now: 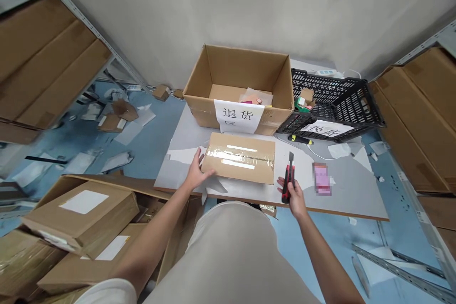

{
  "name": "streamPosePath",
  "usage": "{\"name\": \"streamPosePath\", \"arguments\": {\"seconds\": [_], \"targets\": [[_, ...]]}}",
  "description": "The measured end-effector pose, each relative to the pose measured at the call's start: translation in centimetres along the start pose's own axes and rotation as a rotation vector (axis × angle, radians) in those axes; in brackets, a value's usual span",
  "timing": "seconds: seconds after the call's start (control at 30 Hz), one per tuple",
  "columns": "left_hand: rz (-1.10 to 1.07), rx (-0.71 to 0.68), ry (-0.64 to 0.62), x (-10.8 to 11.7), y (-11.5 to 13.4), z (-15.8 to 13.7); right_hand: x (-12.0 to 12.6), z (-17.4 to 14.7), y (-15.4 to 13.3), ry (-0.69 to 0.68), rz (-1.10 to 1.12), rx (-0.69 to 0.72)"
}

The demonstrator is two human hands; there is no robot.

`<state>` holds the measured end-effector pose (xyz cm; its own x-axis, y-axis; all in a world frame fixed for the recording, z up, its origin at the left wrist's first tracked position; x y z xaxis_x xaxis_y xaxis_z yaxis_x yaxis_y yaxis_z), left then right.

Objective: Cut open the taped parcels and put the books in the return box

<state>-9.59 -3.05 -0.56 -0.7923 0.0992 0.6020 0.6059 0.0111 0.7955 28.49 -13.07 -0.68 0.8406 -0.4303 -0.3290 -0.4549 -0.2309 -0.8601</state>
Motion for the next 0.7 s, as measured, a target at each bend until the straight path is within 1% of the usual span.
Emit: {"name": "streamPosePath", "arguments": {"seconds": [0.07,0.1,0.13,0.2,0.23,0.3,0.43,0.5,0.6,0.7], "targets": [[-0.127,0.088,-0.119,-0.8,-1.9,-1.0,-1.5,0.6,2.0,-0.006,0.055,-0.022],[-0.161,0.112,-0.146,-1.3,-2.5,-1.4,-2.0,0.8,2.7,-0.007,0.060,-0.029],[-0.181,0.127,-0.144,-1.7,-2.9,-1.7,-2.2,0.9,3.3,-0.008,0.053,-0.030],[-0.183,0.140,-0.080,-2.3,-2.8,-2.1,-2.3,1.0,3.6,-0.018,0.021,-0.018],[-0.159,0.144,-0.042,-2.4,-2.3,-2.1,-2.2,1.0,3.3,-0.029,0.000,-0.006],[-0.057,0.148,-0.007,-1.9,-0.8,-1.9,-2.1,1.3,2.2,-0.053,-0.043,0.029],[0.234,0.157,0.022,0.1,3.1,-1.3,-2.3,2.3,-1.3,-0.085,-0.062,0.122],[0.352,0.193,0.042,0.8,4.7,-0.9,-2.6,2.9,-3.0,-0.081,-0.050,0.132],[0.485,0.243,0.022,1.1,6.1,0.1,-2.8,3.8,-4.5,-0.074,-0.065,0.112],[0.578,0.243,0.013,0.7,6.4,2.1,-2.9,4.8,-4.8,-0.089,-0.094,0.083]]}}
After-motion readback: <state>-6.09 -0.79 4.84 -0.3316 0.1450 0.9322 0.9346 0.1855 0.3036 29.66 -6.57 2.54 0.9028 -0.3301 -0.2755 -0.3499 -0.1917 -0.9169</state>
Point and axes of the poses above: each hand's wrist, its own z-axis towards the middle knuckle, its own x-axis out of the back of the hand, y = z × x, the point moved 1 cm from there along z, towards the middle knuckle, and after that the axes turned 13 degrees about z, right-handed, at the moved point
